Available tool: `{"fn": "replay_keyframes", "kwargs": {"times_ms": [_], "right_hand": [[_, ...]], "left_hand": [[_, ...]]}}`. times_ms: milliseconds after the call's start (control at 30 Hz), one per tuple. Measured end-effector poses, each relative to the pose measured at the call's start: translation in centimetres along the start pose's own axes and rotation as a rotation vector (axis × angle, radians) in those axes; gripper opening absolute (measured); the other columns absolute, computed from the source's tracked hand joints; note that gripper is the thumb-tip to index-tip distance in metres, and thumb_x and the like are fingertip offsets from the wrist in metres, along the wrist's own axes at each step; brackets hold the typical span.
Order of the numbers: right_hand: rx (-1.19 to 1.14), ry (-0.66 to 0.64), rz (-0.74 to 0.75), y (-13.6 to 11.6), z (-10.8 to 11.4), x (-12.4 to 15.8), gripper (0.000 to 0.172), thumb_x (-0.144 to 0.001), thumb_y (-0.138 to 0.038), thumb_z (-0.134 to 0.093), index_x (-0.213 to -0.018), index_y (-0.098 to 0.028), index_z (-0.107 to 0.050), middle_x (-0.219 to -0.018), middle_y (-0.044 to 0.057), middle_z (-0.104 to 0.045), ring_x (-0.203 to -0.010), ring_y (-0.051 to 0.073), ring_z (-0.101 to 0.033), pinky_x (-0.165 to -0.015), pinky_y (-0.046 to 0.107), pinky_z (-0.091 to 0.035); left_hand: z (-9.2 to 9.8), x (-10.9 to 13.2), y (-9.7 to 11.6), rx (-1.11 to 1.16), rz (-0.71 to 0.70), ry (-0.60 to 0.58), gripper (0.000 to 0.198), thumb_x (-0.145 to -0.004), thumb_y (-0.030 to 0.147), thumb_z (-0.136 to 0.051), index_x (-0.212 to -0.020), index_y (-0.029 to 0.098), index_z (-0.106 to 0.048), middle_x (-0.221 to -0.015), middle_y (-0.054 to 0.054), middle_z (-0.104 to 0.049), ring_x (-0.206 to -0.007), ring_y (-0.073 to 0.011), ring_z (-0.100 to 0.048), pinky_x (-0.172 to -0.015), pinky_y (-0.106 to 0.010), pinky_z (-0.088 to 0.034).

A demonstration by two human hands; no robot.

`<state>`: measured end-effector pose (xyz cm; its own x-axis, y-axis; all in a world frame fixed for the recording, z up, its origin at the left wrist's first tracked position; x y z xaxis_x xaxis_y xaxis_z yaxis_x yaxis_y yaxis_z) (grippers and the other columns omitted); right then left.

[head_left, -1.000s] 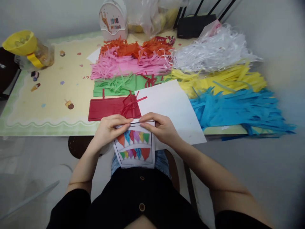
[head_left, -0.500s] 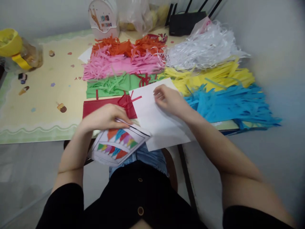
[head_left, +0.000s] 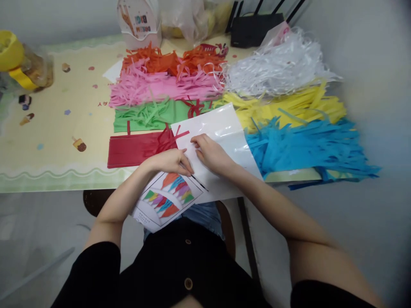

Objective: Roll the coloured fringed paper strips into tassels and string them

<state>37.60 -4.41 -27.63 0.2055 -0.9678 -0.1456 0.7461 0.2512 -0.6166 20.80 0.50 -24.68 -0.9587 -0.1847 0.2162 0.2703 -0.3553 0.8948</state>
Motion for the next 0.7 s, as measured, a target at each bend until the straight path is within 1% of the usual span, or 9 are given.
{"fn": "replay_keyframes", "kwargs": {"times_ms": [133, 200, 300, 367, 433, 500, 600, 700], "right_hand": [[-0.006, -0.009, -0.018, -0.3, 0.1, -0.1, 0.036, -0.088, -0.005, -0.044, -0.118, -0.016, -0.061, -0.119, 0.018, -0.064, -0.103, 0.028, -0.066, -0.095, 0.046, -0.056], [-0.029, 0.025, -0.011, 0.0, 0.7, -0.2, 0.034, -0.087, -0.005, -0.047, -0.116, -0.018, -0.060, -0.117, 0.015, -0.064, -0.099, 0.025, -0.066, -0.092, 0.043, -0.057], [-0.033, 0.104, -0.013, 0.8, 2.3, -0.7, 0.037, -0.083, -0.006, -0.053, -0.118, -0.018, -0.058, -0.118, 0.014, -0.062, -0.095, 0.024, -0.067, -0.090, 0.040, -0.058], [-0.017, 0.118, -0.013, 1.5, 3.0, -1.4, 0.040, -0.082, -0.006, -0.054, -0.119, -0.018, -0.057, -0.120, 0.015, -0.062, -0.097, 0.025, -0.067, -0.090, 0.041, -0.058], [0.001, 0.124, -0.007, 2.1, 3.3, -2.3, 0.041, -0.081, -0.007, -0.056, -0.121, -0.018, -0.056, -0.123, 0.016, -0.061, -0.103, 0.027, -0.066, -0.092, 0.042, -0.058], [0.020, 0.130, -0.008, 2.4, 3.3, -3.3, 0.043, -0.080, -0.007, -0.057, -0.122, -0.018, -0.055, -0.125, 0.016, -0.061, -0.106, 0.027, -0.065, -0.095, 0.043, -0.057], [0.060, 0.086, -0.011, 2.4, 2.6, -4.6, 0.043, -0.079, -0.004, -0.055, -0.120, -0.016, -0.055, -0.123, 0.017, -0.061, -0.105, 0.028, -0.065, -0.098, 0.046, -0.057], [0.124, 0.064, -0.021, 2.1, 2.0, -5.1, 0.042, -0.078, -0.003, -0.050, -0.117, -0.016, -0.055, -0.121, 0.019, -0.060, -0.108, 0.031, -0.064, -0.100, 0.049, -0.056]], "left_hand": [[-0.2, -0.2, -0.1, -0.022, 0.009, -0.012, 0.015, -0.084, 0.015, -0.080, -0.091, 0.028, -0.085, -0.098, 0.000, -0.085, -0.087, -0.0149, -0.081, -0.137, -0.056, -0.009], [-0.2, -0.2, -0.1, -0.033, 0.014, -0.013, 0.014, -0.084, 0.015, -0.080, -0.090, 0.027, -0.085, -0.098, 0.000, -0.085, -0.086, -0.0144, -0.081, -0.137, -0.056, -0.009], [-0.2, -0.2, 0.0, -0.039, 0.021, -0.008, 0.013, -0.083, 0.015, -0.081, -0.089, 0.026, -0.085, -0.096, 0.001, -0.085, -0.083, -0.0134, -0.080, -0.136, -0.057, -0.009], [-0.1, -0.2, 0.0, -0.039, 0.021, -0.005, 0.013, -0.083, 0.015, -0.081, -0.089, 0.026, -0.084, -0.096, 0.001, -0.085, -0.083, -0.0132, -0.080, -0.136, -0.057, -0.010], [-0.1, -0.2, 0.0, -0.039, 0.021, -0.006, 0.014, -0.084, 0.015, -0.081, -0.090, 0.026, -0.085, -0.096, 0.001, -0.085, -0.084, -0.0132, -0.080, -0.136, -0.056, -0.011], [-0.2, -0.2, 0.0, -0.040, 0.022, -0.008, 0.014, -0.084, 0.014, -0.081, -0.090, 0.026, -0.085, -0.096, 0.001, -0.085, -0.084, -0.0128, -0.080, -0.137, -0.056, -0.010], [-0.3, -0.3, -0.3, -0.045, 0.033, -0.007, 0.014, -0.083, 0.014, -0.082, -0.089, 0.026, -0.085, -0.095, 0.001, -0.085, -0.083, -0.0116, -0.079, -0.137, -0.053, -0.010], [-0.3, -0.4, -0.5, -0.052, 0.046, -0.009, 0.013, -0.082, 0.014, -0.083, -0.089, 0.026, -0.085, -0.094, 0.003, -0.085, -0.084, -0.0101, -0.079, -0.137, -0.049, -0.009]]}}
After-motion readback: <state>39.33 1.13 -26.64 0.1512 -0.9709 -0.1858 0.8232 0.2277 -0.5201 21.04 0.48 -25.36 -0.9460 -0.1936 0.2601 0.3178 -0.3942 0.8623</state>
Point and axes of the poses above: each hand's wrist, its own x-axis away from the middle knuckle, its own z-axis out of the back of the hand, y = z × x, the point moved 3 cm from there along -x, towards the middle knuckle
